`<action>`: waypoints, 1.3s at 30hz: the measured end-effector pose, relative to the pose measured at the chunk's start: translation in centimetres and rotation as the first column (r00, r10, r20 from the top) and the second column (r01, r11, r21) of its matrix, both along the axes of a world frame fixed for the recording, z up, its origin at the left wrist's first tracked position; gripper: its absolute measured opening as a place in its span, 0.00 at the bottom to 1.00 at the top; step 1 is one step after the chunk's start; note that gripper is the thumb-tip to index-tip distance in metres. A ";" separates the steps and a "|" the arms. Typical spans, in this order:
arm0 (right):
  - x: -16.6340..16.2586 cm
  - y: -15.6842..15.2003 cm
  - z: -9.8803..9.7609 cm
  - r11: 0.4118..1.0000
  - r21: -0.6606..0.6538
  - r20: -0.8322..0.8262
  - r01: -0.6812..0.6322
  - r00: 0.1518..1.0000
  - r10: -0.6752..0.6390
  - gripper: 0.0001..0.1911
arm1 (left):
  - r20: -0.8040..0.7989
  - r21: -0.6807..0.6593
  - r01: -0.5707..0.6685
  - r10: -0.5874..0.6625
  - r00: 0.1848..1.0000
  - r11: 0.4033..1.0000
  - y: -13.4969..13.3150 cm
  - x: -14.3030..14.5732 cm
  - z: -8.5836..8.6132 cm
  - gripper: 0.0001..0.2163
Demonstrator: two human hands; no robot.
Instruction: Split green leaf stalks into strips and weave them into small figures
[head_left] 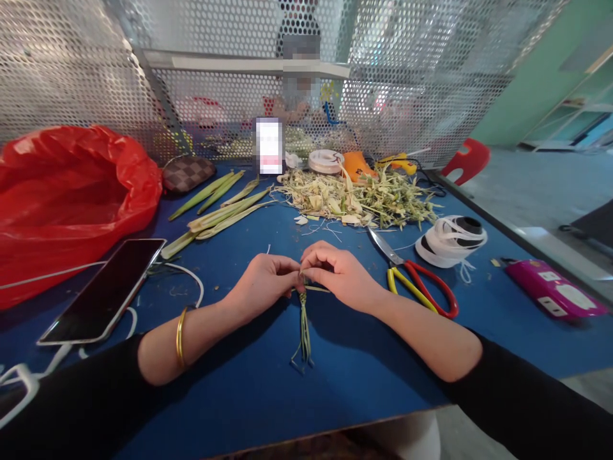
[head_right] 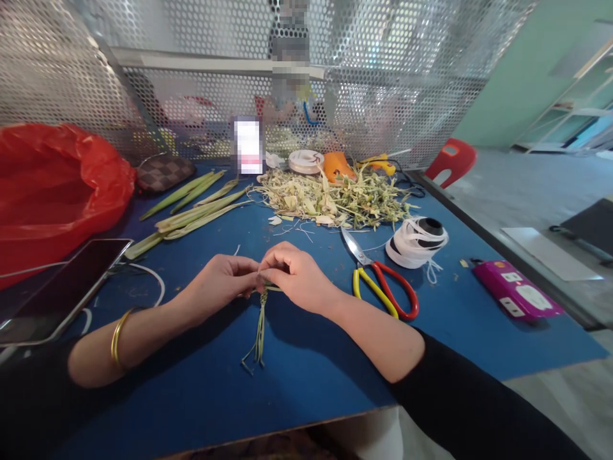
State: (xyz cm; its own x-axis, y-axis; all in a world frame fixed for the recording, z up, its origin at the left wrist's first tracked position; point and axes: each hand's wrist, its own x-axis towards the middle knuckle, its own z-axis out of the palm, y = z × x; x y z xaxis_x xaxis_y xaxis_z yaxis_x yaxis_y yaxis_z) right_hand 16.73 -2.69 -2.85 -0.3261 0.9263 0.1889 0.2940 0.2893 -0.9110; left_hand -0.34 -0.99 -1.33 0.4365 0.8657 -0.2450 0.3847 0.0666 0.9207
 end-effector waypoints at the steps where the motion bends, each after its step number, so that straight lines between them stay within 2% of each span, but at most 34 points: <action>1: -0.1 0.0 -0.1 1.000 -0.012 -0.004 0.008 1.000 -0.008 0.05 | -0.005 0.012 0.022 -0.021 1.000 1.000 0.0 -0.1 0.0 0.08; 10: -0.4 0.0 -0.4 0.981 -0.183 -0.117 0.063 0.989 -0.086 0.04 | -0.030 -0.029 0.150 -0.151 0.988 0.988 0.4 -0.5 0.4 0.08; 16: -0.4 0.0 0.0 0.969 -0.241 -0.176 0.056 0.979 -0.100 0.05 | -0.023 -0.039 0.085 -0.086 0.996 0.996 0.2 -0.4 0.2 0.12; 19: 0.1 0.1 0.3 0.975 -0.169 -0.116 0.142 0.980 -0.163 0.10 | 0.040 -0.097 0.023 -0.019 0.999 0.995 0.2 -0.3 -0.1 0.12; 22: 0.8 0.0 0.5 0.981 -0.067 -0.003 0.182 0.983 -0.183 0.08 | 0.076 -0.141 -0.010 0.021 0.997 0.990 0.4 -0.3 -0.2 0.12; 25: 1.1 -0.3 0.5 0.987 0.109 0.124 0.118 0.984 -0.131 0.07 | 0.089 -0.149 -0.012 0.026 0.996 0.989 0.5 -0.4 -0.2 0.12; 28: 1.0 -0.5 0.3 0.961 0.275 0.247 0.033 0.964 -0.104 0.06 | 0.102 -0.149 -0.001 0.017 0.995 0.989 0.5 -0.4 -0.1 0.12; 30: 0.9 -0.6 0.1 0.941 0.338 0.320 -0.011 0.942 -0.104 0.03 | 0.097 -0.150 0.002 0.013 0.995 0.989 0.5 -0.4 0.0 0.12; 35: 0.6 -0.5 0.0 0.906 0.417 0.433 -0.068 0.892 -0.132 0.06 | 0.081 -0.140 -0.018 0.030 0.996 0.990 0.4 -0.2 0.2 0.11; 39: 0.7 -0.5 0.0 0.936 0.352 0.383 0.001 0.912 -0.145 0.05 | 0.096 -0.120 -0.034 0.045 0.994 0.992 0.5 -0.4 -0.2 0.11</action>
